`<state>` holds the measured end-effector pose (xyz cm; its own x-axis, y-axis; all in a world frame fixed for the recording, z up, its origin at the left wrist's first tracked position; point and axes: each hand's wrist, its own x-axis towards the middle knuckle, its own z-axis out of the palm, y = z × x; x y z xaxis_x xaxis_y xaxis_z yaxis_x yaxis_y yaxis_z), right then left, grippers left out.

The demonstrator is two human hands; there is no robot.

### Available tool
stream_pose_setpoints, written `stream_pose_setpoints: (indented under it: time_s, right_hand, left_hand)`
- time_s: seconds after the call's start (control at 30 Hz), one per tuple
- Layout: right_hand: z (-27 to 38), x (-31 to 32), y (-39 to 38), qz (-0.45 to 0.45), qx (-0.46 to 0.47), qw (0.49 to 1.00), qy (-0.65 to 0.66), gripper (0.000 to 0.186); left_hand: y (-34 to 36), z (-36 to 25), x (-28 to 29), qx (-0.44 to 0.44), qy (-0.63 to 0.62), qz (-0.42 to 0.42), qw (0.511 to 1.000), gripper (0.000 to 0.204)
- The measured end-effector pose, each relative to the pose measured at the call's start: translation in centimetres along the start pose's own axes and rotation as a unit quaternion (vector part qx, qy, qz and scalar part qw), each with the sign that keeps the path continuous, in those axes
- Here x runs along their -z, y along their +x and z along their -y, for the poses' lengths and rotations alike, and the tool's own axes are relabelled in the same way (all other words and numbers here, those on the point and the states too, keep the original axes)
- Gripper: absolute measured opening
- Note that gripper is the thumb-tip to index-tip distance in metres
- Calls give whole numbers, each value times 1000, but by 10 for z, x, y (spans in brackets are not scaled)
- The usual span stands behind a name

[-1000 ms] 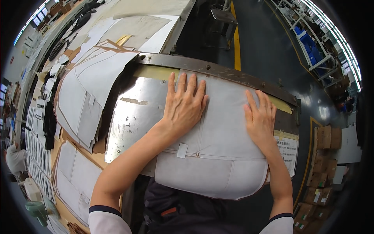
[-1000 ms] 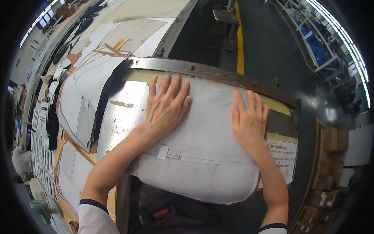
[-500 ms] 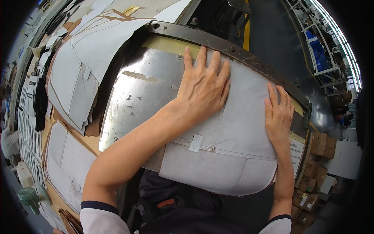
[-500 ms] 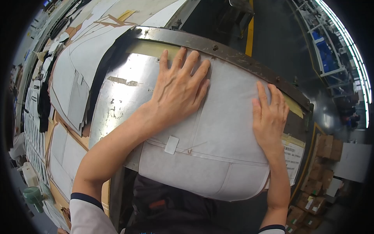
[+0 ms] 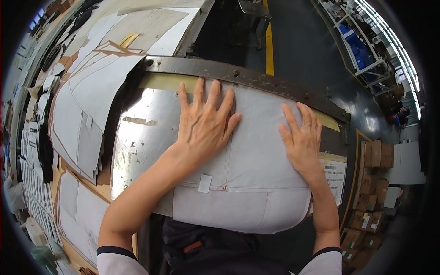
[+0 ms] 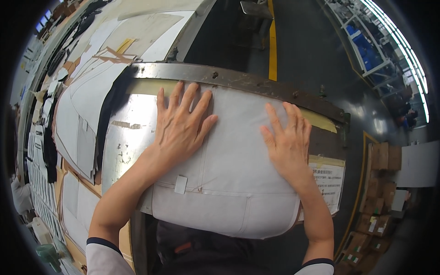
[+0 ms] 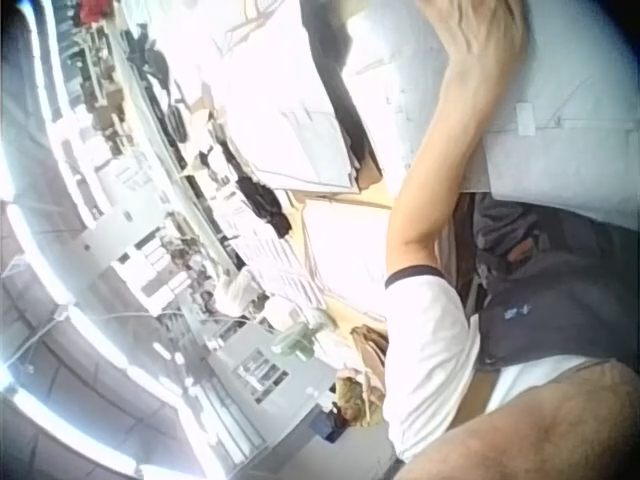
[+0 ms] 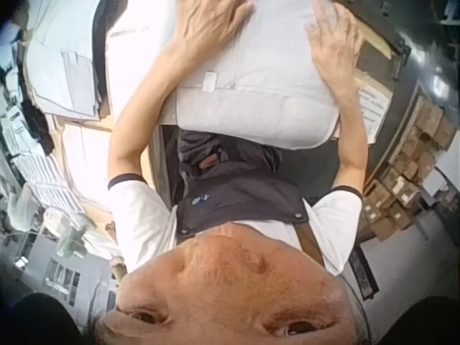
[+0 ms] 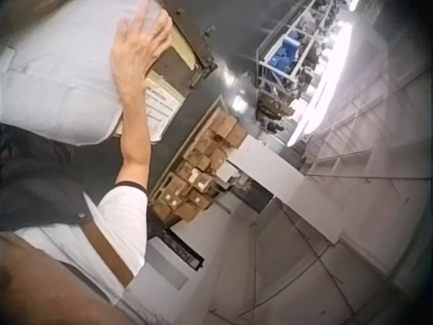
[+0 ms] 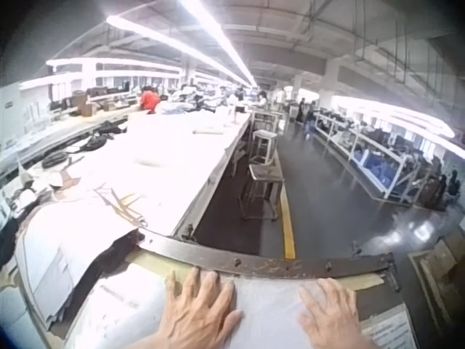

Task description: Folding the edges of leather panels over cardboard templates and pressing them using a manual folding machine.

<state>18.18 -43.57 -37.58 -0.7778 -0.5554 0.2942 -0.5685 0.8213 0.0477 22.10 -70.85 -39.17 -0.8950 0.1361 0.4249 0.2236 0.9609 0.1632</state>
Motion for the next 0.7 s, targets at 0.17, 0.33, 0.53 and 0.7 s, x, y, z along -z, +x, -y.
stream_pose_setpoints:
  time_s: [0.17,0.33,0.53,0.7]
  right_hand:
    - [0,3,2,6,-3,1000,7,53]
    - [-4,-1,2,-3,14,1000,25,53]
    - [1,12,7,-31,23,999,-7,51]
    - [2,2,3,-19,25,999,-23,52]
  left_hand:
    - [4,2,8,-5,-24,16,1000,55]
    - [3,4,5,-12,-13,31,999,59]
    - [6,0,18,-12,-22,2,1000,48]
    - [1,-3,9,-23,16,27,999,49]
